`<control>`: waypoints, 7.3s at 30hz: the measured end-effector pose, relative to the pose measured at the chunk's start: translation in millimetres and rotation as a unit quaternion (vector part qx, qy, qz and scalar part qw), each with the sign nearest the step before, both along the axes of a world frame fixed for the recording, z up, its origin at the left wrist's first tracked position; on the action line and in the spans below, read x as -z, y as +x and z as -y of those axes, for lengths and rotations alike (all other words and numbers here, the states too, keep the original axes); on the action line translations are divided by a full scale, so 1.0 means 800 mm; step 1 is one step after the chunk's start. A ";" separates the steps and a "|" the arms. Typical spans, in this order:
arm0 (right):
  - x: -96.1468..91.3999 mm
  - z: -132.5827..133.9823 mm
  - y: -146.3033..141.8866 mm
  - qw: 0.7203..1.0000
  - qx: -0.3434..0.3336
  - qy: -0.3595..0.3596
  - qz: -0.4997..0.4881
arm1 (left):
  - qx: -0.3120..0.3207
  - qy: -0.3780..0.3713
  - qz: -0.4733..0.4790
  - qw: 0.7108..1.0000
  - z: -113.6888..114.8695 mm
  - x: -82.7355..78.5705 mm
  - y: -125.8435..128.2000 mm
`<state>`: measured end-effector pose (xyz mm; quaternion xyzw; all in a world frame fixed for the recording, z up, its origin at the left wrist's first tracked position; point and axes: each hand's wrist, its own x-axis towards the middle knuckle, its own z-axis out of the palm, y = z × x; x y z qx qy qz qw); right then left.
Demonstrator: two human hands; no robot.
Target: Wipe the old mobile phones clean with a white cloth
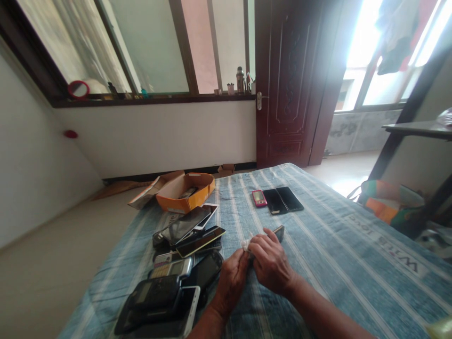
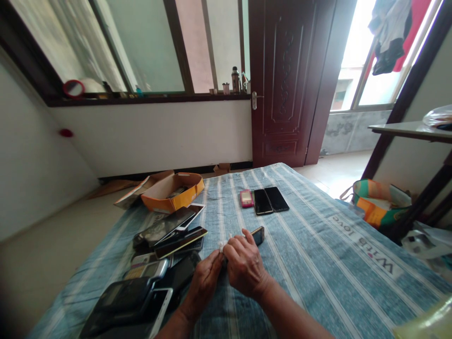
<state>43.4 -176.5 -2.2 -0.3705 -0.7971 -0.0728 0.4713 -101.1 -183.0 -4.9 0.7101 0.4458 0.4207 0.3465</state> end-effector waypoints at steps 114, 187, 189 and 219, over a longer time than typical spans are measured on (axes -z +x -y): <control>0.022 -0.053 0.093 0.988 0.146 -0.040 -0.035 | -0.032 0.034 -0.028 0.998 0.000 0.008 0.002; 0.039 -0.050 0.082 0.914 0.238 -0.275 -0.181 | -0.020 0.053 -0.021 0.998 -0.003 0.017 0.002; 0.038 -0.049 0.082 0.913 0.234 -0.278 -0.183 | -0.020 0.051 -0.021 0.998 -0.002 0.017 0.002; 0.037 -0.048 0.084 0.928 0.253 -0.237 -0.139 | -0.010 0.082 -0.037 0.996 0.002 0.009 0.003</control>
